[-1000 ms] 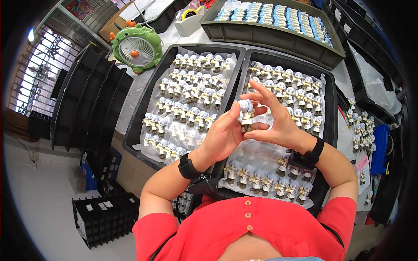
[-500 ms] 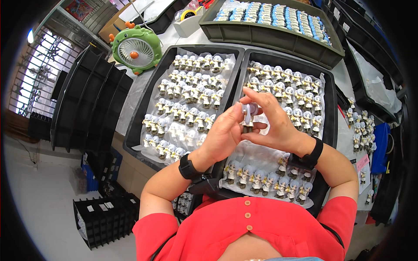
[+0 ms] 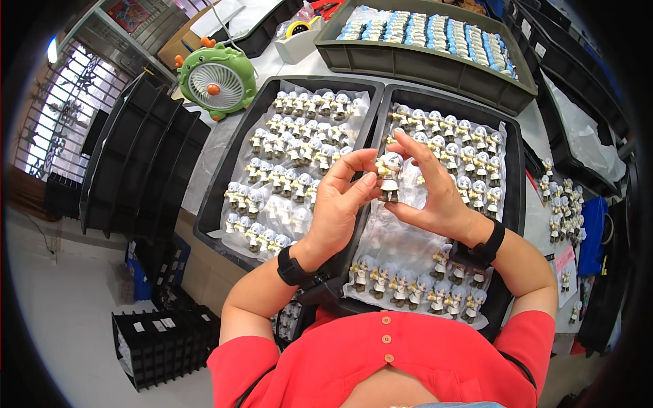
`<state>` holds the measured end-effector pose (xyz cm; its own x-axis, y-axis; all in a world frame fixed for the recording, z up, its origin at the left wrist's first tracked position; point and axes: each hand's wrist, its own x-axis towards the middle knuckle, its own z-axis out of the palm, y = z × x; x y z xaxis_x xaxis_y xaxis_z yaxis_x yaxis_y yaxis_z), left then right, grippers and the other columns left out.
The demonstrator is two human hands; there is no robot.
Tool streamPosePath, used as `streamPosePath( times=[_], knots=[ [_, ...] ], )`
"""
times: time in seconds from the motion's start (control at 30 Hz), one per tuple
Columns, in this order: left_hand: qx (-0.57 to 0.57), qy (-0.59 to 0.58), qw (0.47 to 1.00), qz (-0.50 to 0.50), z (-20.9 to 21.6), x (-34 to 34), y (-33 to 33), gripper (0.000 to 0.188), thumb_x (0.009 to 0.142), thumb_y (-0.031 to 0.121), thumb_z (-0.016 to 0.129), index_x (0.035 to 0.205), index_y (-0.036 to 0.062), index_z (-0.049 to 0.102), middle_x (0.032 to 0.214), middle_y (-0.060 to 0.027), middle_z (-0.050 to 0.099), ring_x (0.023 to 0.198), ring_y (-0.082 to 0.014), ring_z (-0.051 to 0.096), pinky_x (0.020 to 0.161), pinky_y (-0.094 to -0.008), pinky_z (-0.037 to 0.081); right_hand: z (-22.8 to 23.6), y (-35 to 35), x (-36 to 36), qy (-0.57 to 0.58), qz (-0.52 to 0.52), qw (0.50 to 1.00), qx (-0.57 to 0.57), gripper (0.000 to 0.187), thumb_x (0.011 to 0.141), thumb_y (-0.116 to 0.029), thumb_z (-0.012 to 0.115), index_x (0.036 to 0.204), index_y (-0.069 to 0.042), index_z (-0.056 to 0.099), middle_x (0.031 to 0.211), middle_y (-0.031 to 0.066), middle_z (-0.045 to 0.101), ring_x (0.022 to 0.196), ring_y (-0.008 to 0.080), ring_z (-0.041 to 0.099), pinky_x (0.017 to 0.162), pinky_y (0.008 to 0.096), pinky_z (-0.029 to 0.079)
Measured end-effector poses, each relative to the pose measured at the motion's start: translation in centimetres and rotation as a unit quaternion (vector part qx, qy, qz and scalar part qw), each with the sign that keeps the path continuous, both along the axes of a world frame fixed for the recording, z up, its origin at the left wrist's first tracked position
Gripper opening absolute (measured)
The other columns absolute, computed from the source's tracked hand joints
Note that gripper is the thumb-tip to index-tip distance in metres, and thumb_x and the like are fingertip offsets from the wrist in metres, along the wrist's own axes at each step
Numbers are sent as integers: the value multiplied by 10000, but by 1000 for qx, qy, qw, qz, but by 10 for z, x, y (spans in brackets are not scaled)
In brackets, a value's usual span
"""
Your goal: The person repeatedly picks up small white and gold miniature figures from a black tray, rotates them in both hands to view different angles, and places them back into the tray. The person continues this pick-up, rotate, and place-back cycle for multiple figures throughout the clip.
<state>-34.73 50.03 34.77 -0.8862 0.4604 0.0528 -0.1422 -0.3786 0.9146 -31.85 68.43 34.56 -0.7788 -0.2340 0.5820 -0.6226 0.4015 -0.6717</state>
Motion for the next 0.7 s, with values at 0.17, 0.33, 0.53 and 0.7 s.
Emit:
streamPosePath(
  times=[0.17, 0.33, 0.53, 0.7],
  knots=[
    [-11, 7, 1000, 3, 1, 1, 0, 368, 886, 87, 605, 1235, 37, 499, 1092, -8, 507, 982, -108, 552, 830, -278, 466, -4, 2, -1, 6, 0, 1000, 19, 931, 661, -50, 760, 1441, -93, 255, 1297, 116, 486, 1166, 247, 496, 931, 370, 408],
    [17, 44, 999, -10, -3, 1, 1, 387, 875, 36, 611, 1241, 23, 487, 1027, 0, 506, 954, -87, 550, 820, -239, 467, -3, 0, -1, 22, -2, 1000, -11, 871, 651, 10, 732, 1411, -66, 312, 1265, 140, 500, 1158, 278, 505, 989, 379, 400],
    [17, 45, 999, -14, -3, 2, 2, 436, 843, 5, 640, 1243, 16, 467, 1058, -17, 515, 951, -98, 556, 817, -235, 483, -4, -1, 0, 24, -7, 999, -20, 865, 648, 20, 729, 1405, -67, 321, 1274, 130, 501, 1157, 279, 498, 983, 379, 402],
    [-15, 45, 999, 3, -3, 5, 2, 447, 829, 22, 666, 1227, 14, 462, 1190, -74, 524, 911, -113, 585, 788, -242, 498, -5, -5, -3, 79, -11, 996, 30, 825, 625, 34, 729, 1365, -69, 378, 1290, 127, 498, 1145, 305, 491, 966, 396, 408]
  ],
)
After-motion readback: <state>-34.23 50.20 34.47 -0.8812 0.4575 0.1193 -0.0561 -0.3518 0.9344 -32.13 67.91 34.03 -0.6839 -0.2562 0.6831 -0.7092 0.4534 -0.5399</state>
